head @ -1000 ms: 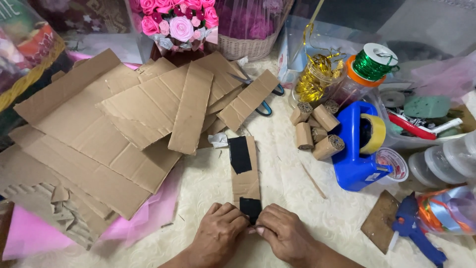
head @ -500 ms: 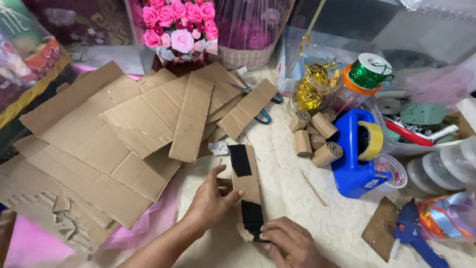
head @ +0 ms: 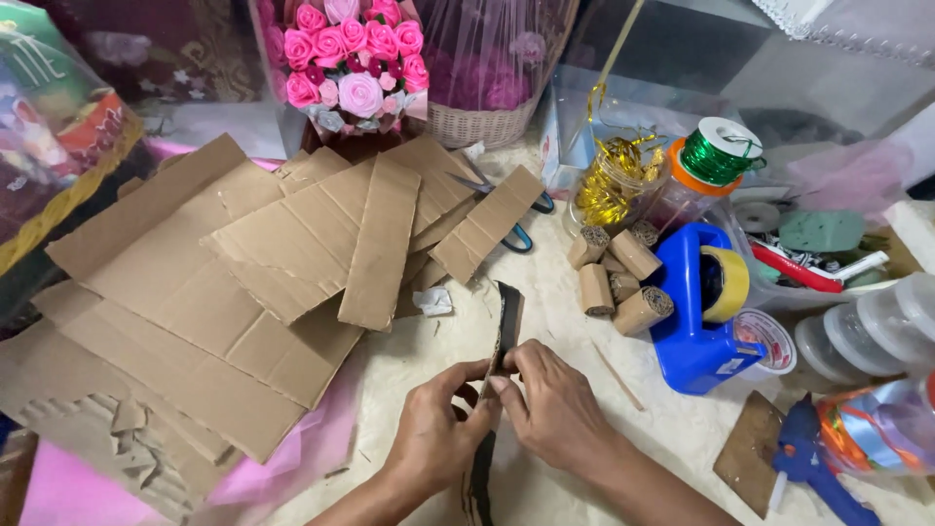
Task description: The person is cutting cardboard into strips and rolling them into small, tight cylinders for a handicraft project.
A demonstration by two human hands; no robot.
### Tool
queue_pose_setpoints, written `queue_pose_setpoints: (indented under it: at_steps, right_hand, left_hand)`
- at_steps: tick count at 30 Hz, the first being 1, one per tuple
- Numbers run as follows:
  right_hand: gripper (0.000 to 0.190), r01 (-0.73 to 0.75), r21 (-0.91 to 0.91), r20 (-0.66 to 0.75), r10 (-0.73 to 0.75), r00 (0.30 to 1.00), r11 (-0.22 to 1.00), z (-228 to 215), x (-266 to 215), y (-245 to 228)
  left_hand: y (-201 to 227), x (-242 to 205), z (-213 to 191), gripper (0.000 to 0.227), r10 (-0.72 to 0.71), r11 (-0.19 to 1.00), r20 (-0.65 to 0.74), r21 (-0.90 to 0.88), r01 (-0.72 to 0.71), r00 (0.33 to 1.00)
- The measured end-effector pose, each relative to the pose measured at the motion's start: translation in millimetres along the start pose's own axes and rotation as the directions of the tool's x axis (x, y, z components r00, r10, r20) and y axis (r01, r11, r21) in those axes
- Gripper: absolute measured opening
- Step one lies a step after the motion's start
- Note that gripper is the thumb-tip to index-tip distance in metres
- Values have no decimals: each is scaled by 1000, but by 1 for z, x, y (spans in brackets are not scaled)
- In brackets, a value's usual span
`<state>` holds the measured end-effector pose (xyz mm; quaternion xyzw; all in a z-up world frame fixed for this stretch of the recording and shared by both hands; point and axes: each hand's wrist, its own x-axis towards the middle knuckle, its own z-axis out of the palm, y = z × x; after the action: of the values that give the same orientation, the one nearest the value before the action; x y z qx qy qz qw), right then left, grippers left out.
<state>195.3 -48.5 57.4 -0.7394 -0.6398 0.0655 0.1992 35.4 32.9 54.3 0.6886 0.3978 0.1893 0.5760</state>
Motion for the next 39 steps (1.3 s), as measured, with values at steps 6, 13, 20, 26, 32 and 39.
queue_pose_setpoints:
  at_steps: [6,13,20,26,32,39]
  right_hand:
    - [18,-143,-95,136,155,978,985,-4,6,-17]
    - [9,-67,-187,57,79,995,980,21,12,-3]
    - [4,25,-72,98,-18,995,997,14,19,6]
    - [7,61,347,181,-131,975,936,4,18,13]
    - [14,-15,444,245,-106,964,896,0,22,20]
    - [29,-90,310,264,5,965,946,-8,24,-7]
  left_hand:
    - [-27,6,13,35,187,982,-104,35,-185,977]
    - [-33,9,13,37,466,882,-153,152,-446,871]
    - [5,7,-11,26,109,992,-5,66,-109,994]
    - [5,5,-21,31,81,987,262,116,-114,962]
    - [-7,11,-26,16,119,992,377,-1,-128,919]
    - [-6,11,-18,18,150,981,306,73,-181,940]
